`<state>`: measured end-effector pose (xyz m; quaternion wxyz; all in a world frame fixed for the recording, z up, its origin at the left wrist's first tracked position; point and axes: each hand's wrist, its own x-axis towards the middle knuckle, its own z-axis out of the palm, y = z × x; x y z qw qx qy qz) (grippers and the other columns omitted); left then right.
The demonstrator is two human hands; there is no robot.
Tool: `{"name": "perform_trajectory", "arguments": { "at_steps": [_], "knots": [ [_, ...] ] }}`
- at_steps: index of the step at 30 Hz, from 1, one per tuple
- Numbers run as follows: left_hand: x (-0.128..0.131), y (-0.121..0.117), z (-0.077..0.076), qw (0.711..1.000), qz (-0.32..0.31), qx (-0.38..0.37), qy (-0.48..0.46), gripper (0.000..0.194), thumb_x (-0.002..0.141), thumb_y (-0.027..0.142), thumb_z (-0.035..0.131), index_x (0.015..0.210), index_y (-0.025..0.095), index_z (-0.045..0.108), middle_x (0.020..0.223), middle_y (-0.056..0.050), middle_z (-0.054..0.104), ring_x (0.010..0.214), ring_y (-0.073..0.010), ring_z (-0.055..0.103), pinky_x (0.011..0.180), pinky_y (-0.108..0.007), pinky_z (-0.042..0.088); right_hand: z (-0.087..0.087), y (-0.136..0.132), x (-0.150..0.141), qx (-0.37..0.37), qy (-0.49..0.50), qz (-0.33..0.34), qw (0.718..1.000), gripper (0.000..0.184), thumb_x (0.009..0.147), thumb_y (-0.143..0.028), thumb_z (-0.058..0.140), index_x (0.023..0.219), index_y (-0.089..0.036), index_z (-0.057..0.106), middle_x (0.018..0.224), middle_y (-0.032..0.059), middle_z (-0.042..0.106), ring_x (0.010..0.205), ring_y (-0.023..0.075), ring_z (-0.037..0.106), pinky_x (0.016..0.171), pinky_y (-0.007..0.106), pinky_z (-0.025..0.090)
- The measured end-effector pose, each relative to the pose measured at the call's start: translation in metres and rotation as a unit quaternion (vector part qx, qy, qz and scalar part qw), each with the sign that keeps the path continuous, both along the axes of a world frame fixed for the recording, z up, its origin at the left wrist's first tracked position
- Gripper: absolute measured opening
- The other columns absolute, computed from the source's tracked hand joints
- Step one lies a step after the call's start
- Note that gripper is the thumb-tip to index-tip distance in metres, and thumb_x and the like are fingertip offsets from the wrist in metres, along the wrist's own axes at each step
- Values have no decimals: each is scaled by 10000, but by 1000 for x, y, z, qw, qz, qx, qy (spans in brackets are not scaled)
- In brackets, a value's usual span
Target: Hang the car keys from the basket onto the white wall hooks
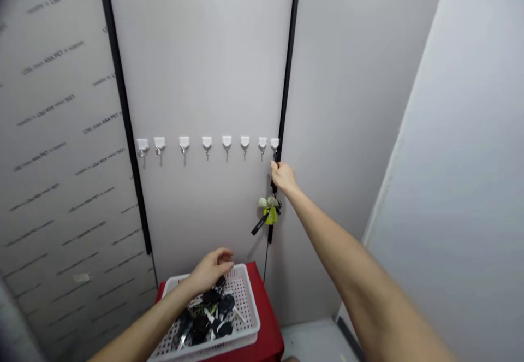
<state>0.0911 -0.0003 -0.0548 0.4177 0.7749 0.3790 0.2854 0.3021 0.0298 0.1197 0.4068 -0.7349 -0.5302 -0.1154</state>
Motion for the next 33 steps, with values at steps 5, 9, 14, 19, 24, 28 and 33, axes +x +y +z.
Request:
{"name": "perform_trajectory", "arguments": {
  "at_steps": [5, 9, 14, 19, 24, 28, 33],
  "knots": [
    [-40, 1, -38, 993, 75, 15, 92, 303, 592, 219, 457, 877, 119, 486, 871, -76, 546, 777, -144, 491, 704, -247, 350, -64, -27, -24, 118, -46, 57, 990, 300, 659, -221, 366, 905, -101, 488, 893, 107, 499, 810, 165, 447, 717, 280, 330],
    [-58, -5, -61, 984, 80, 9, 156, 330, 577, 182, 466, 902, 130, 485, 889, -68, 547, 809, -152, 484, 721, -247, 334, -145, -52, -67, -124, -75, 304, 941, 274, 638, -200, 398, 874, -126, 519, 797, 75, 536, 714, 139, 478, 683, 253, 357],
    [-60, -16, -77, 981, 80, 52, 167, 310, 581, 192, 482, 888, 152, 509, 932, -59, 537, 874, -160, 453, 776, -247, 297, -218, -63, -113, -278, -83, 382, 877, 437, 576, -208, 484, 1005, -137, 447, 951, 97, 496, 861, 180, 446, 742, 264, 324],
    [-62, -17, -78, 981, 117, 38, 150, 251, 599, 154, 460, 843, 162, 516, 842, -35, 566, 786, -136, 487, 718, -231, 330, -235, -57, -122, -293, -58, 359, 884, 245, 604, -227, 465, 838, -169, 511, 812, 50, 528, 749, 149, 469, 660, 242, 337],
    [-64, -16, -70, 984, 164, 41, 54, 171, 655, 180, 375, 739, 146, 521, 739, -23, 572, 691, -109, 501, 653, -208, 358, -233, -58, -110, -268, 43, 372, 887, 103, 601, -182, 458, 686, -154, 509, 625, -4, 514, 599, 100, 448, 557, 208, 330],
    [-65, -17, -70, 986, 161, 30, 40, 173, 650, 203, 378, 723, 141, 522, 698, -19, 569, 659, -111, 503, 630, -212, 364, -222, -59, -103, -254, 185, 384, 868, 72, 621, -210, 439, 600, -142, 455, 500, -45, 429, 467, 58, 391, 466, 183, 307],
    [-64, -21, -70, 983, 147, 5, 113, 205, 608, 181, 439, 792, 149, 524, 803, -33, 568, 741, -124, 499, 689, -221, 345, -198, -65, -106, -227, 357, 387, 820, 156, 601, -287, 475, 595, -157, 388, 459, -73, 399, 394, 41, 390, 419, 179, 320]
  ]
}}
